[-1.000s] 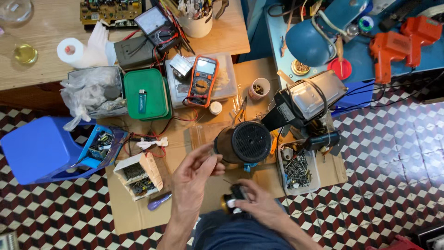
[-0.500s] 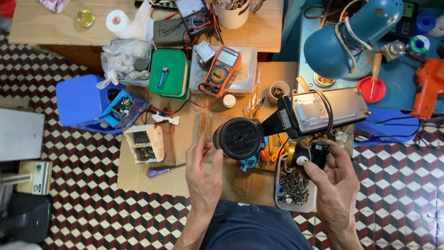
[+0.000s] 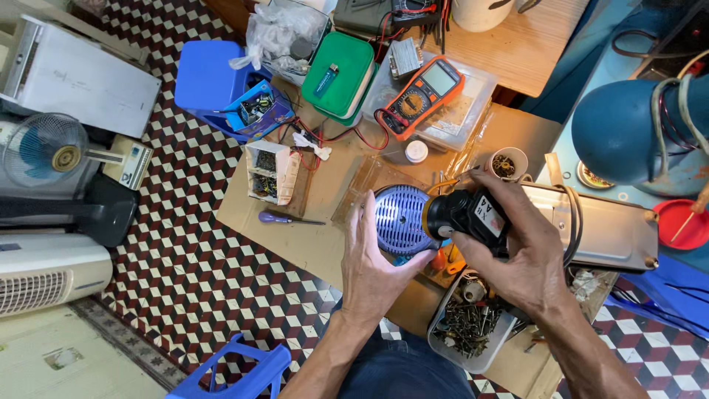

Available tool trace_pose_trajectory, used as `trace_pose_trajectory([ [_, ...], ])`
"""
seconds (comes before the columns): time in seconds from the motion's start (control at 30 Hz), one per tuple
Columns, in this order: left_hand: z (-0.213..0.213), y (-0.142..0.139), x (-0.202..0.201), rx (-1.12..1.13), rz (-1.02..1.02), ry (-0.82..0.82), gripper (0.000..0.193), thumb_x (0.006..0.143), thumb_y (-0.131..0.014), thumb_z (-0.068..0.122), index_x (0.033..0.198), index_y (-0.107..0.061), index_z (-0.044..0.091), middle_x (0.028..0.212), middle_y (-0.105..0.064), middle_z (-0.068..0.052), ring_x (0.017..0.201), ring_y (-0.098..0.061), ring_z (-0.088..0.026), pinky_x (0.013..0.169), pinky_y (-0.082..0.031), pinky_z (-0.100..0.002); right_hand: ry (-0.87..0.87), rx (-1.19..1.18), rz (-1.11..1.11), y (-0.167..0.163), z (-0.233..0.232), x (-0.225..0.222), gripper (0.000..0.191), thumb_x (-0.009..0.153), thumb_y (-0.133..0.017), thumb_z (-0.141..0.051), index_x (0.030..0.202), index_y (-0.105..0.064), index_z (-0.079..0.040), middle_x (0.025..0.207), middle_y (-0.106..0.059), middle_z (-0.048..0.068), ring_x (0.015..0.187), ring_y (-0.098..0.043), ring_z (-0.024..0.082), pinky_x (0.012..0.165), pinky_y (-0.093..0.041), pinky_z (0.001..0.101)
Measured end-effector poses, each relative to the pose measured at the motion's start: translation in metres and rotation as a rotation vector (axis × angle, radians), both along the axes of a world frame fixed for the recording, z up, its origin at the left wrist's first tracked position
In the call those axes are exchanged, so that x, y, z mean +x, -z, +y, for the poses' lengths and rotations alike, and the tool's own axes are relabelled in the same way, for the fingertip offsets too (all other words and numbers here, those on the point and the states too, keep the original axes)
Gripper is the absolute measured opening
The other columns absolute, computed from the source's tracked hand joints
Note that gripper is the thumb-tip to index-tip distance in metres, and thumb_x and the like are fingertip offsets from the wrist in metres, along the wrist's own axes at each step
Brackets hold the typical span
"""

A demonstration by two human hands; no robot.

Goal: The person disassembles a black cylindrical appliance, cleans its interior, and reassembles it with a screwdriver. They use a flashlight to inspect the interior and handle wires and small parts on the workbench.

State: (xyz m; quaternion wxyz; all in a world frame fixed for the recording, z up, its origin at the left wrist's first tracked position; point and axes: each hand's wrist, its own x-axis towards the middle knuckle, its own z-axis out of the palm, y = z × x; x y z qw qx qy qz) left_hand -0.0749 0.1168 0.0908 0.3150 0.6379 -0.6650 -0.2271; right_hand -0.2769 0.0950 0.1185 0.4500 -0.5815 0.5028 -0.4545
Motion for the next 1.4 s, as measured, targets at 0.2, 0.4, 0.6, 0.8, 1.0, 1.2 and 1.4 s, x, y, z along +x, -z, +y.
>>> trace_pose_trajectory([
  [0.2,-0.009,-0.004,-0.004,0.104,-0.03,-0.053,0.12,0.06,-0.097,0.035,0.153,-0.031,-0.003,0.148,-0.043,-0.028,0.135,-0.049,-0.043,0.105,-0.048,-0.046,0.019,-0.08,0.174,0.014,-0.001,0.008,0.075,0.075,-0.084,-0.014,0.141,-0.05,-0.002,0.129,-0.069,0.016,0.117,-0.071,0.024,0.1,-0.058,0.0354],
  [0.4,-0.006,-0.006,-0.003,0.065,-0.008,-0.048,0.116,0.066,-0.093,0.036,0.155,-0.031,-0.003,0.151,-0.045,-0.026,0.138,-0.05,-0.041,0.107,-0.05,-0.044,-0.032,-0.334,0.247,0.009,-0.001,0.003,0.074,0.069,-0.087,-0.013,0.135,-0.056,-0.002,0.121,-0.072,0.015,0.11,-0.074,0.024,0.09,-0.061,0.033],
  [0.6,-0.005,-0.008,-0.003,0.11,0.008,-0.077,0.116,0.066,-0.093,0.036,0.154,-0.029,-0.005,0.153,-0.042,-0.028,0.139,-0.048,-0.043,0.107,-0.049,-0.045,0.05,-0.407,0.388,-0.003,0.015,0.013,0.073,0.067,-0.087,-0.01,0.132,-0.056,0.001,0.121,-0.071,0.017,0.11,-0.07,0.028,0.092,-0.059,0.0377],
  [0.8,-0.007,-0.009,-0.003,0.152,-0.002,-0.073,0.121,0.063,-0.093,0.038,0.154,-0.026,-0.007,0.153,-0.04,-0.03,0.141,-0.045,-0.043,0.11,-0.045,-0.045,0.001,-0.27,0.226,0.008,0.004,0.011,0.073,0.072,-0.083,-0.006,0.138,-0.052,0.004,0.127,-0.067,0.021,0.116,-0.069,0.03,0.1,-0.057,0.0391],
  [1.0,-0.008,-0.006,-0.004,0.167,-0.025,-0.003,0.128,0.064,-0.094,0.039,0.156,-0.019,-0.008,0.156,-0.033,-0.033,0.144,-0.037,-0.046,0.116,-0.036,-0.049,-0.068,-0.272,0.244,0.019,-0.005,0.004,0.072,0.074,-0.085,-0.013,0.137,-0.053,0.001,0.125,-0.069,0.02,0.115,-0.071,0.029,0.097,-0.061,0.0374],
  [1.2,-0.012,-0.003,-0.006,0.15,-0.011,0.017,0.126,0.067,-0.093,0.036,0.158,-0.019,-0.007,0.16,-0.031,-0.033,0.148,-0.035,-0.046,0.117,-0.038,-0.048,-0.118,-0.2,0.332,0.019,-0.009,0.005,0.075,0.077,-0.083,-0.02,0.142,-0.049,-0.007,0.126,-0.07,0.016,0.111,-0.071,0.028,0.088,-0.059,0.0373],
  [1.4,-0.014,-0.002,-0.006,0.154,-0.014,0.011,0.125,0.068,-0.093,0.036,0.158,-0.018,-0.007,0.159,-0.03,-0.033,0.148,-0.035,-0.046,0.117,-0.039,-0.047,-0.095,-0.162,0.347,0.024,-0.01,0.003,0.071,0.083,-0.078,-0.02,0.145,-0.045,-0.006,0.128,-0.066,0.018,0.112,-0.068,0.03,0.09,-0.057,0.039],
])
